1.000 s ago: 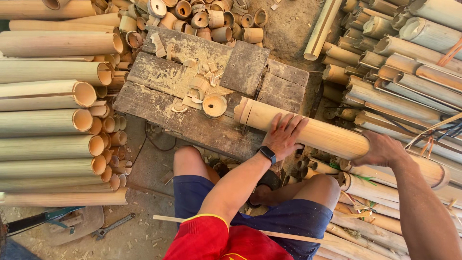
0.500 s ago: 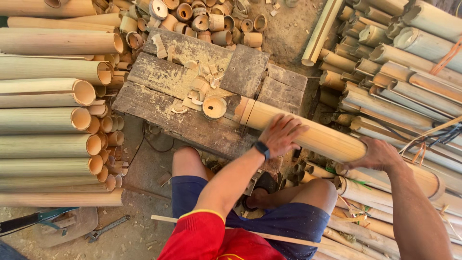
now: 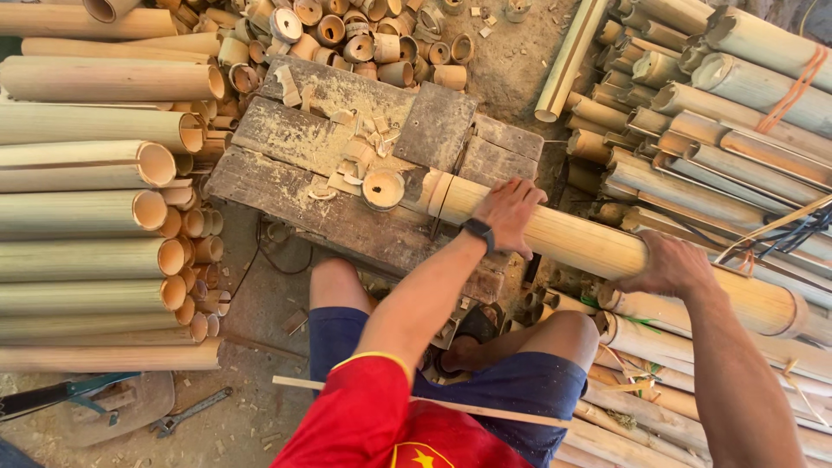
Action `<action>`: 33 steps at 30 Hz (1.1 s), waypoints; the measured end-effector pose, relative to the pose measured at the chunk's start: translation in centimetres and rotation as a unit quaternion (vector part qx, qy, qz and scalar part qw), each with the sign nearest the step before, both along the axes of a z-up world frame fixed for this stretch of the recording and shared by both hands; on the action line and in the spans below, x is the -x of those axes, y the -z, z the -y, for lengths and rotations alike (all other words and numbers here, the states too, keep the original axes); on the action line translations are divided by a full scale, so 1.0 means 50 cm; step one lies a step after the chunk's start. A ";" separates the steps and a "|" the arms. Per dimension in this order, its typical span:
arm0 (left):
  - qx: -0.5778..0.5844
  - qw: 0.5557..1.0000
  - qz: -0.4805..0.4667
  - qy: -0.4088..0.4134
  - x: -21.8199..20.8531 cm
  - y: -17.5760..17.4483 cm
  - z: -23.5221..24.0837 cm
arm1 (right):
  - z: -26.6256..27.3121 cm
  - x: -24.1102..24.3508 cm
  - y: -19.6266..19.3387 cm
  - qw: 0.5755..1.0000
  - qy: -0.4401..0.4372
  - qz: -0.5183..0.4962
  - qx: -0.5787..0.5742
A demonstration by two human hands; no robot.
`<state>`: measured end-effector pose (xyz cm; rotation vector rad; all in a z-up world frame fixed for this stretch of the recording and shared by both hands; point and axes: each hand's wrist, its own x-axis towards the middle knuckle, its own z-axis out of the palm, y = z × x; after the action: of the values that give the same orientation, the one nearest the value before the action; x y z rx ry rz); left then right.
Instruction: The person repeatedly feeds bamboo poles through a manual shaping machine to smooth and round their ends. They handle each pole individually, rotating it against the cutter, then set the finished pieces aside.
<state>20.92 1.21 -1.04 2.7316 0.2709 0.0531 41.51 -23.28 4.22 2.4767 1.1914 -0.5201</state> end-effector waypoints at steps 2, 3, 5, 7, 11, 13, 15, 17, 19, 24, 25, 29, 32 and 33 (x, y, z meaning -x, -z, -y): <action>0.020 0.958 0.273 -0.089 0.070 0.015 0.019 | 0.020 0.015 0.005 0.998 0.041 -0.034 0.021; 0.029 0.906 0.402 -0.129 0.114 0.024 0.027 | 0.034 0.029 0.011 0.996 0.062 -0.052 0.032; 0.043 0.873 0.367 -0.318 0.216 0.046 0.016 | 0.072 0.063 0.025 0.997 0.042 -0.058 -0.018; 0.056 0.807 0.315 -0.497 0.327 0.068 -0.003 | 0.108 0.105 0.041 0.996 0.019 -0.070 -0.056; 0.453 0.745 0.207 -0.443 0.442 0.080 -0.032 | 0.139 0.182 0.062 0.996 0.009 -0.071 -0.056; 0.493 0.750 0.201 -0.392 0.471 0.072 -0.056 | 0.149 0.206 0.058 0.995 0.009 -0.066 -0.069; 0.651 0.686 0.159 -0.283 0.514 0.054 -0.094 | 0.162 0.225 0.045 0.989 -0.009 -0.070 -0.127; 0.647 0.735 0.048 -0.196 0.534 0.031 -0.135 | 0.179 0.241 0.030 0.985 -0.008 -0.097 -0.143; 0.460 0.869 -0.126 -0.128 0.541 0.002 -0.181 | 0.188 0.255 0.020 0.984 0.008 -0.109 -0.141; 0.423 0.718 0.364 -0.417 0.442 -0.042 -0.339 | 0.200 0.301 0.010 0.985 0.058 -0.100 -0.130; 0.290 0.708 0.406 -0.500 0.421 -0.037 -0.364 | 0.200 0.306 0.009 0.983 0.061 -0.095 -0.142; 0.118 0.868 0.063 -0.478 0.369 0.080 -0.351 | 0.211 0.331 0.008 0.976 0.065 -0.078 -0.192; 0.115 0.883 -0.025 -0.454 0.366 0.169 -0.344 | 0.219 0.349 0.013 0.974 0.069 -0.068 -0.205; 0.133 0.873 -0.044 -0.467 0.359 0.184 -0.349 | 0.222 0.350 0.013 0.974 0.072 -0.062 -0.204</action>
<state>2.98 18.66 -10.22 2.0855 1.4714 0.1401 23.99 -34.36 3.58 2.9336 1.2794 -0.5182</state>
